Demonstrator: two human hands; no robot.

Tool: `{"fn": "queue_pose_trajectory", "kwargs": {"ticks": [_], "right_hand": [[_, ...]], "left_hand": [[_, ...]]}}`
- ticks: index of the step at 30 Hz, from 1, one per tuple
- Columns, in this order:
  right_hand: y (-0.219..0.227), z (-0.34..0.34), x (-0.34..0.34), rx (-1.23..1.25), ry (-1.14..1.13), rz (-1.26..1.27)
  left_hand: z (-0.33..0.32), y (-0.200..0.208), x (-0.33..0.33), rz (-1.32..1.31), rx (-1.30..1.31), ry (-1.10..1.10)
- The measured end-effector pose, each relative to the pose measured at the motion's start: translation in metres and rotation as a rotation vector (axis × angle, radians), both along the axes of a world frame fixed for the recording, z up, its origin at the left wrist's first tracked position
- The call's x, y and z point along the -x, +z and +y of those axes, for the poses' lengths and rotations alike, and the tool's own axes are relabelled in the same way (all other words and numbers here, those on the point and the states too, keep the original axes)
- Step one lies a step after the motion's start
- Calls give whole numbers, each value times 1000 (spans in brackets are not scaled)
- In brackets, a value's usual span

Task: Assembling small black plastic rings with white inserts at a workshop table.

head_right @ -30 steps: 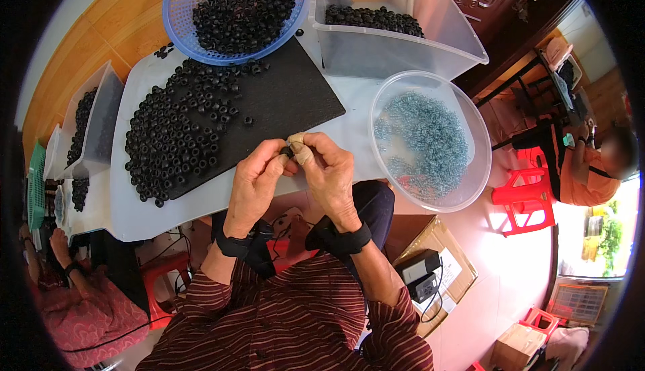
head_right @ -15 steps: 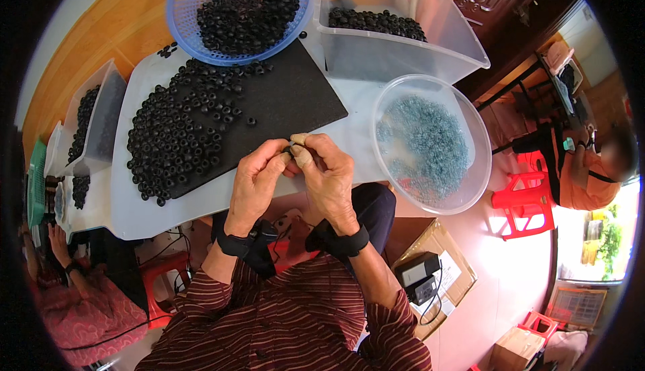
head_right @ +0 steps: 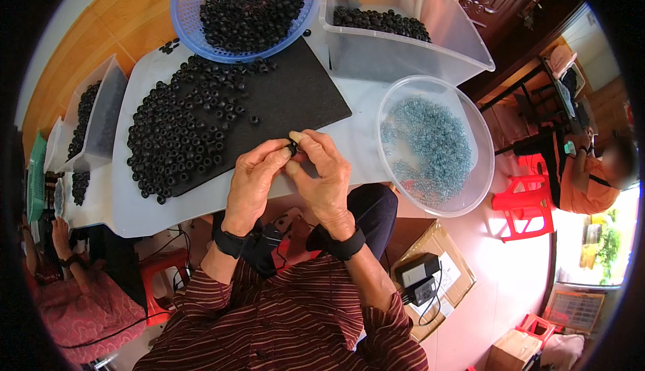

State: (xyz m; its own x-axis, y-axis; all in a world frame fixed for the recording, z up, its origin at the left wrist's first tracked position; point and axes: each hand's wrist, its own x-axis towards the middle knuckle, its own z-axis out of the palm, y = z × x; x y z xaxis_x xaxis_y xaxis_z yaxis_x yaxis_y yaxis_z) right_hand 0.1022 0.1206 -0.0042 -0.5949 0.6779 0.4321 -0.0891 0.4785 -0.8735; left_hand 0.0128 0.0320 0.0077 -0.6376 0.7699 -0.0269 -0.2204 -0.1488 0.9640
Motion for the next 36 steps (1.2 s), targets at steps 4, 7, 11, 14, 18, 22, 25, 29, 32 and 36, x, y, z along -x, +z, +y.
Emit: {"fn": "queue_pose_trajectory", "kwargs": {"ticks": [4,7,11,14,18,22,25,29,32,36], "right_hand": [[-1,-3,1,-100,-123,0],[1,-5,0,-166,-155,-3],[-2,-6,2,-238,-173,30],[0,-4,0,-179,-139,26],[-1,-5,1,-129,-120,4],[-3,-3,2,-150,-113,32],[-2,-3,0,-66,-82,29],[-7,3,-2,23,-29,52],[-9,5,-5,145,16,101],[12,2,-8,273,52,9]], "left_hand": [[3,1,-5,29,15,40],[3,2,-4,48,20,22],[1,-4,-3,84,14,28],[1,-1,-2,40,17,-18],[2,-2,-3,17,-17,23],[2,-3,-2,-9,-29,6],[-1,-4,0,21,-11,4],[-4,5,-7,73,-39,36],[-1,6,-14,195,25,91],[19,-1,-17,405,-50,128]]}}
